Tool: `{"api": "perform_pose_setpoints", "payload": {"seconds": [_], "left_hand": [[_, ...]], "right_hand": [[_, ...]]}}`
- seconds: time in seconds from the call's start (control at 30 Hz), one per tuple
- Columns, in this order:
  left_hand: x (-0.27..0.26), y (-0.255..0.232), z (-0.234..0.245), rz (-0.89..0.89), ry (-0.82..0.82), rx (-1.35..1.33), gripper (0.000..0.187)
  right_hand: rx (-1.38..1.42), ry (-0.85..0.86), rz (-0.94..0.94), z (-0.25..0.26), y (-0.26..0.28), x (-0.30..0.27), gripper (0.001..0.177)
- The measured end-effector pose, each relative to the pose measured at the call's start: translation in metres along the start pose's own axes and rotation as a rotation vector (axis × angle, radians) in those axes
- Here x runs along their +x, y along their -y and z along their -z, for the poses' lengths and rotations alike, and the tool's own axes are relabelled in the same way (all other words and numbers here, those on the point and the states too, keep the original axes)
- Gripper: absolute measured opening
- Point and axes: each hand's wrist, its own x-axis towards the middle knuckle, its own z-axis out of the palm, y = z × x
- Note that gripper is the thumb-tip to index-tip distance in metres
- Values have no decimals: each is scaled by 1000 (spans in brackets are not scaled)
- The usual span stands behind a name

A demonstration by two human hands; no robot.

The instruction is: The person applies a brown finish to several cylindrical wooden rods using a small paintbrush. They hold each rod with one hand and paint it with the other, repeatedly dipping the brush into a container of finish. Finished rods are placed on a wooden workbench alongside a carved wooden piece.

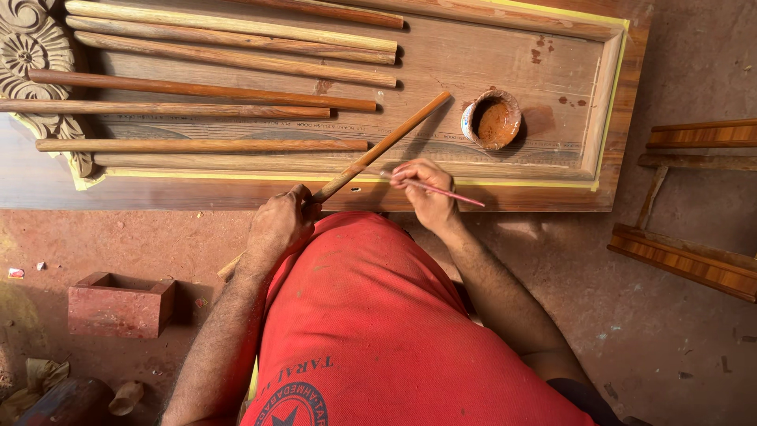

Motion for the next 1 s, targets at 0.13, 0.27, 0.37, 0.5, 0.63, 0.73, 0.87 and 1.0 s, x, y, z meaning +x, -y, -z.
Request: {"api": "perform_pose_setpoints", "payload": {"seconds": [0.13,0.27,0.37,0.5,0.63,0.73,0.87,1.0], "left_hand": [[6,-3,1,68,74,32,36],[4,-2,-3,20,81,78,38],[6,-1,-3,38,102,130,39],[8,1,-7,77,153,134,40],[8,2,-8,38,126,160,39],[8,3,-11,49,154,159,40],[6,5,-13,26,127,113,39],[6,3,-13,25,93,72,39]], "right_hand": [[-379,-247,-111,37,-13,38,14],[-373,-216,-21,27,8,32,15],[-212,26,71,-7,36,5,31],[48,141,86,-15,46,-8,34],[-204,-10,36,10,18,12,19],[-347,-144,25,40,-14,34,11],[-422,-281,-75,79,-60,69,14],[-668,-396,19,111,-88,103,12]]}}
